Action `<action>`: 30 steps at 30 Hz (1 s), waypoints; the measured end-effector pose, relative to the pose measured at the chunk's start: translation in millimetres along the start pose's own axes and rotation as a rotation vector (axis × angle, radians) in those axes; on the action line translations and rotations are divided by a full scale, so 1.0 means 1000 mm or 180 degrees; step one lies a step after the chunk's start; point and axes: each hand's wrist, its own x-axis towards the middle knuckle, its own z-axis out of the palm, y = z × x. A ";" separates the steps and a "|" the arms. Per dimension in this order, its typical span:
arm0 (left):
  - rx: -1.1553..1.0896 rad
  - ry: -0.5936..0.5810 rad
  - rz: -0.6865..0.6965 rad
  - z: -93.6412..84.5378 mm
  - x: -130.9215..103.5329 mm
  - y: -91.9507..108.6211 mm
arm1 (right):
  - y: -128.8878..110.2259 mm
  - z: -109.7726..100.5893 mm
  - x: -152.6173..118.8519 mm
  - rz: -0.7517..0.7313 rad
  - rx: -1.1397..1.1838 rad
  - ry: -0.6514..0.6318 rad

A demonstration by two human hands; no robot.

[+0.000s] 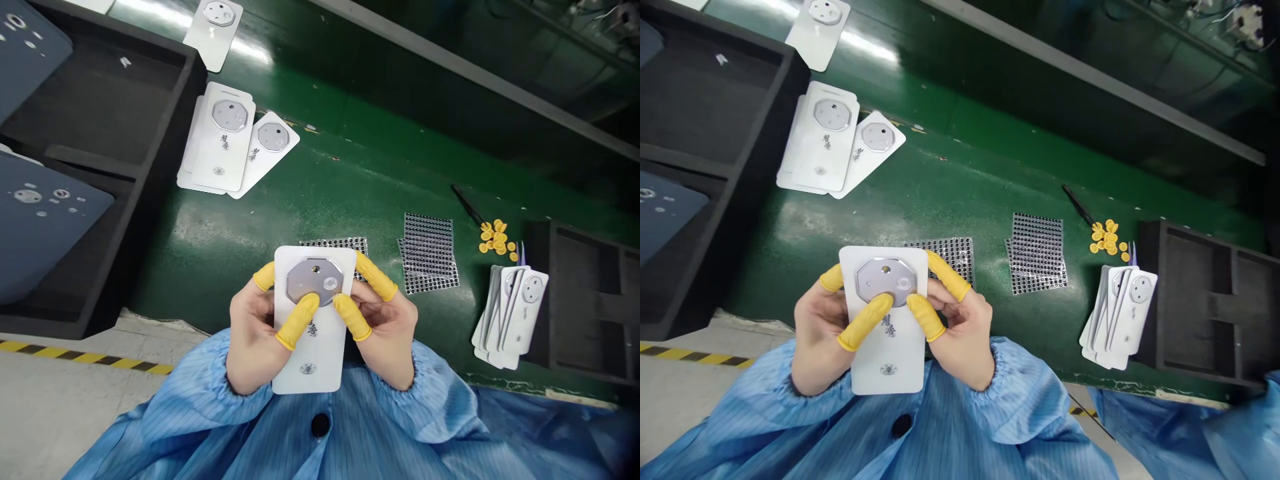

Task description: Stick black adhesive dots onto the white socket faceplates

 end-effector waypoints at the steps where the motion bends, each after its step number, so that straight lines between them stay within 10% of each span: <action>1: 0.0002 0.0011 -0.0054 0.000 0.000 0.000 | 0.000 0.000 0.000 0.0011 -0.0026 0.0033; 8: -0.0186 -0.0364 -0.0808 -0.013 0.009 -0.008 | 0.001 0.002 0.005 0.0173 0.0122 0.0316; 22: 0.0604 0.0371 -0.1234 -0.022 0.023 -0.009 | 0.020 0.011 0.000 0.0665 -0.0036 -0.0104; 26: 0.1592 -0.0132 -0.1748 -0.043 0.047 0.002 | 0.016 -0.054 0.044 -0.0182 -0.1683 -0.0110; 30: 0.3266 -0.0376 -0.0750 -0.075 0.076 0.012 | 0.001 -0.170 0.129 -0.0484 -0.4257 0.0919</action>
